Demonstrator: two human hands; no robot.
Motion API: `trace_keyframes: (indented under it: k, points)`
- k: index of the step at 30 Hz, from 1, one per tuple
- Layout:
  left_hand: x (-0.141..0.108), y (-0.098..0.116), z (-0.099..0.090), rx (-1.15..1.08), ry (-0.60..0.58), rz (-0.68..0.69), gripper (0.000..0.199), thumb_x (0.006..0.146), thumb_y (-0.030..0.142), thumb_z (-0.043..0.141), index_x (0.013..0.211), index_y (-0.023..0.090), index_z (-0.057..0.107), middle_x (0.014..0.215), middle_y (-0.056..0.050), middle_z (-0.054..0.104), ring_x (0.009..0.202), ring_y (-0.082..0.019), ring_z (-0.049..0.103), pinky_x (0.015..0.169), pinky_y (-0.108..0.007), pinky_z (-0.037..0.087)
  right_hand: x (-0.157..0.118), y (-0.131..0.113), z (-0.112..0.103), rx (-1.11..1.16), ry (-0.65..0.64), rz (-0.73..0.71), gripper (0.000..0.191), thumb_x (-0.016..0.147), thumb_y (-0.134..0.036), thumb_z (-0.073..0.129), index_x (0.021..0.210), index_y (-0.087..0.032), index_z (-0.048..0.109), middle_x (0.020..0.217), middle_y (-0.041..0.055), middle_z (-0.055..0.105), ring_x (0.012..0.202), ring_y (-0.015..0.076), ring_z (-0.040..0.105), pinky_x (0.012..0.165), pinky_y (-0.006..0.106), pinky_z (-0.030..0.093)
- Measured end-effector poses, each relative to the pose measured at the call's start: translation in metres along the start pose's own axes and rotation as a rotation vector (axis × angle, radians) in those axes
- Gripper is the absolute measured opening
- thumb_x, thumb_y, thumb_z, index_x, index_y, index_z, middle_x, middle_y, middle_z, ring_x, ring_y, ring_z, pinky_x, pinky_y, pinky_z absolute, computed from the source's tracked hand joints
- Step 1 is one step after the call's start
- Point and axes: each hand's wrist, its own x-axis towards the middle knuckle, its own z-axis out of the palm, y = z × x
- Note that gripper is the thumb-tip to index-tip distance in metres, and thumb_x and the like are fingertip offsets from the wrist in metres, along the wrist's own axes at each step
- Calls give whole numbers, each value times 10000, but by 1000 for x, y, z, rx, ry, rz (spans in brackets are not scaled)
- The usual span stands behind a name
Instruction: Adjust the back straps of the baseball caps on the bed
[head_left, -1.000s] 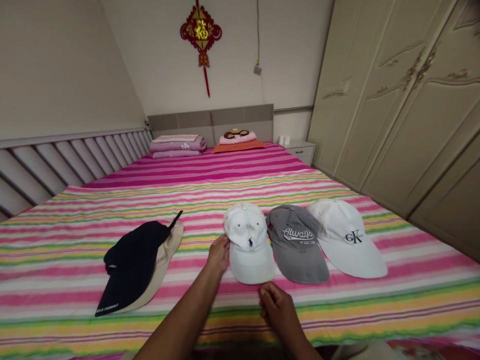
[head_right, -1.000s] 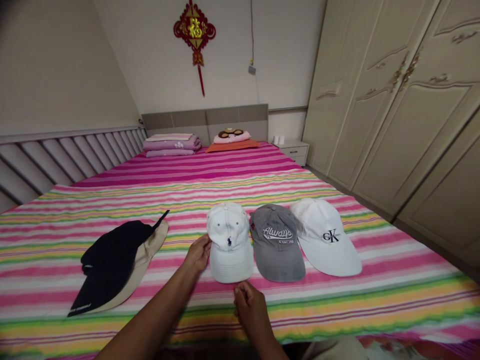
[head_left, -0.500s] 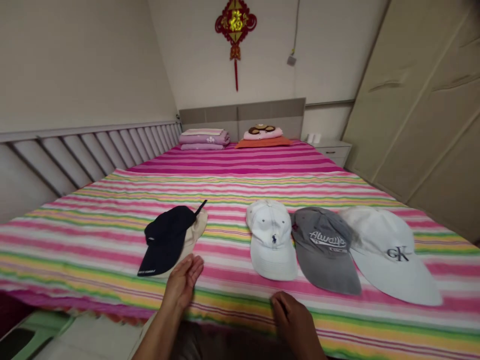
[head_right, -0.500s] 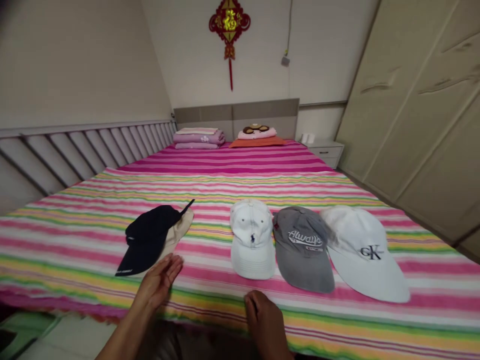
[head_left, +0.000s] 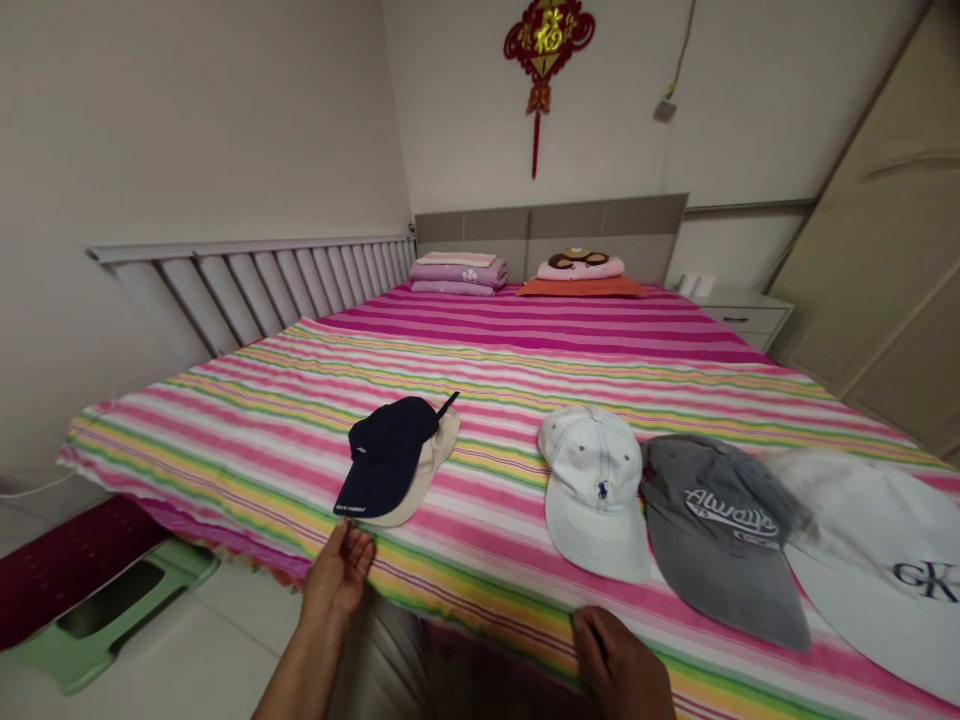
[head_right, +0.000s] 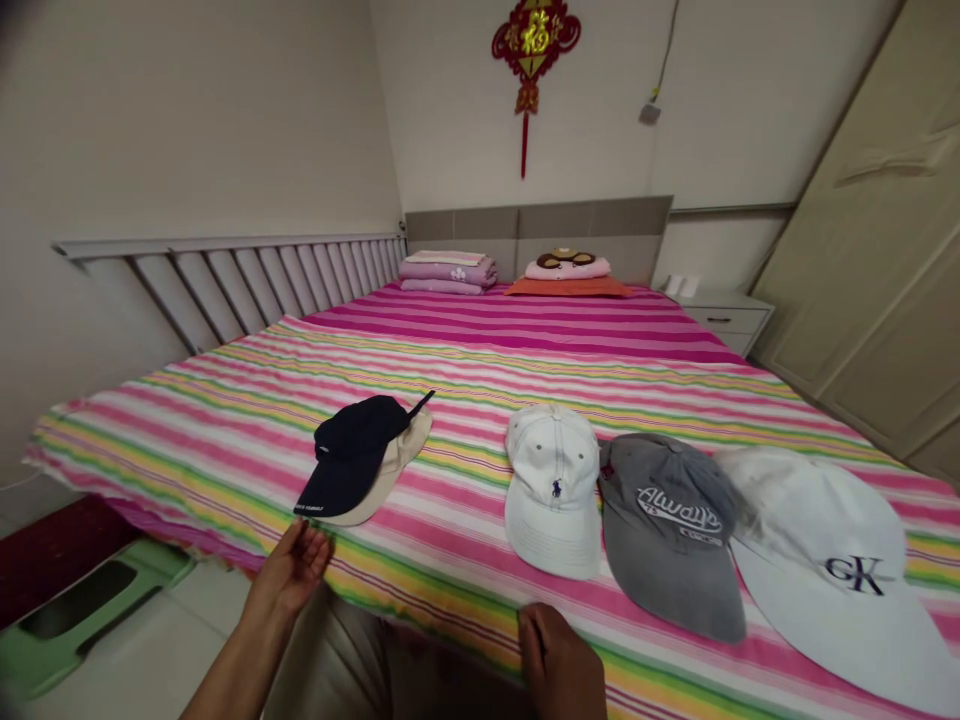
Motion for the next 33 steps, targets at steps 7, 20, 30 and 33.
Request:
trace_keyframes:
  k: [7,20,30,33]
  points:
    - [3,20,10,25,-31,7,173,799,97,509,628,124,519,447,32,565,340,-71,540,343,-141,454,-2,4,6,-37,36,-25,263,865,-350,342,728,-233,534,652,26,629,557,169,593,513,242,395]
    - [-8,45,54,-136,-311,284,192,755,9,481,631,136,556,528,40,601,469,-63,578,529,-170,519,-3,5,9,-17,65,-33,272,855,-369,338,718,-231,528,641,45,627,541,177,584,498,250,404]
    - [-54,-51,8,-192,-575,-246,388,515,-60,593,783,215,650,664,12,691,592,-137,630,579,-229,528,34,-36,-16,687,-251,69,314,786,-483,466,803,-190,576,736,53,629,699,197,581,627,281,441]
    - [-63,-81,-14,-163,-671,-378,432,509,-11,647,865,232,658,775,-12,706,706,-170,646,682,-269,523,59,-70,-25,1136,-324,139,470,702,-513,584,1034,-182,554,1052,121,618,987,251,558,826,358,421]
